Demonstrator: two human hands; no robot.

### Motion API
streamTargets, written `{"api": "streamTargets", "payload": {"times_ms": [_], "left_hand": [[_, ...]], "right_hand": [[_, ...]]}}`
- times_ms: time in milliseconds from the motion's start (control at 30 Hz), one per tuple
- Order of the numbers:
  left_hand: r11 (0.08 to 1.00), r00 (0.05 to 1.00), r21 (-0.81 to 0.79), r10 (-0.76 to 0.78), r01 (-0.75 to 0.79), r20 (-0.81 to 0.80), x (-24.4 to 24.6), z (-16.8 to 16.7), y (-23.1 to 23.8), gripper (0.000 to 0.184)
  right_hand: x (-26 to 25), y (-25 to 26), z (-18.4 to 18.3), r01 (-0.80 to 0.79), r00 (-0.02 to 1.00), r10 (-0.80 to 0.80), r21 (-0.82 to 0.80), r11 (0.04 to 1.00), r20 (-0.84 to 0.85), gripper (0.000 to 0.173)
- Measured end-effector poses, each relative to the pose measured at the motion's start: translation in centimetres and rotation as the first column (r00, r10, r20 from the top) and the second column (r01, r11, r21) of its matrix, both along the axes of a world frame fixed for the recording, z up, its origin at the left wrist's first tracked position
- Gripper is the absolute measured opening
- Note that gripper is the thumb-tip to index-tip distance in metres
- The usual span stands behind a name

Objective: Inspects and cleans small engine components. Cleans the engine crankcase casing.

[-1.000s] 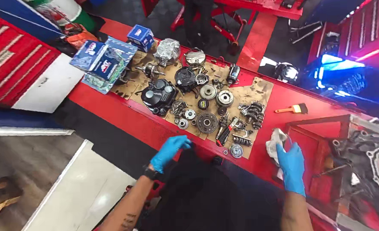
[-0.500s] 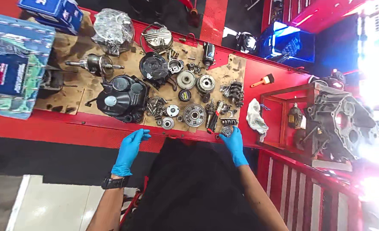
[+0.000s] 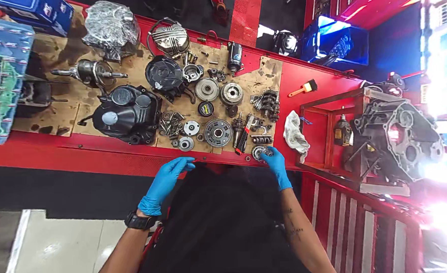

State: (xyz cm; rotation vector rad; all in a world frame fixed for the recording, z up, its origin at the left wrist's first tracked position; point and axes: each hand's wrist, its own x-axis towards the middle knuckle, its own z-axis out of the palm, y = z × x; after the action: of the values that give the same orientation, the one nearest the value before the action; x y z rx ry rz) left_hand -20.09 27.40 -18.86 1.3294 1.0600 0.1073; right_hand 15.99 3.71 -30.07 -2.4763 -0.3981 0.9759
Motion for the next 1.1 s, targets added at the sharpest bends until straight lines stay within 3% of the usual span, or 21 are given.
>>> {"api": "streamTargets", "payload": {"times_ms": [133,267,433,533,633,700,800,900,1100], "left_hand": [[0.984,0.987,-0.082,-0.155,0.157,0.039,5.9,-0.7,-3.7,0.038],[0.952,0.962,-0.138,-0.272,0.273,0.025,12.9,-3.3,-8.2,0.038],[0.945,0.936,0.042,-0.314,0.324,-0.16,19.4,-7.8,-12.9,0.04],[0.875,0.898,0.247,-0.351,0.416,-0.266,22.0,-9.4,-14.9,0.042],[0.73,0.833,0.418,-0.397,0.541,-0.385,24.4,-10.4,-16.1,0.057],[0.651,0.773,0.431,-0.435,0.625,-0.463,25.9,-10.5,-16.5,0.069],[0.593,0.695,0.386,-0.482,0.707,-0.533,27.6,-10.7,-17.0,0.066],[0.617,0.69,0.348,-0.489,0.706,-0.533,28.3,-10.9,-16.9,0.058],[0.723,0.803,0.383,-0.409,0.575,-0.434,27.3,-11.5,-16.8,0.053]], "right_hand": [[2.8,-2.6,-1.4,0.178,0.939,-0.091,0.244,0.953,-0.33,0.045],[4.1,-3.6,-1.9,0.258,0.863,-0.078,0.303,0.918,-0.499,0.04],[4.6,-4.5,-2.4,0.381,0.769,-0.098,0.329,0.864,-0.632,0.034],[4.4,-5.0,-3.2,0.337,0.816,-0.089,0.343,0.877,-0.572,0.025],[4.6,-5.2,-2.5,0.125,0.953,-0.044,0.254,0.959,-0.301,0.025],[4.6,-5.4,-1.4,-0.051,0.992,0.063,0.104,0.993,-0.114,0.038],[3.8,-5.5,-0.7,-0.218,0.973,0.22,0.032,0.975,-0.068,0.062],[3.2,-5.9,-0.8,-0.279,0.958,0.282,0.071,0.958,-0.05,0.065],[3.4,-7.7,-2.0,-0.279,0.96,0.28,0.14,0.95,0.012,0.066]]}}
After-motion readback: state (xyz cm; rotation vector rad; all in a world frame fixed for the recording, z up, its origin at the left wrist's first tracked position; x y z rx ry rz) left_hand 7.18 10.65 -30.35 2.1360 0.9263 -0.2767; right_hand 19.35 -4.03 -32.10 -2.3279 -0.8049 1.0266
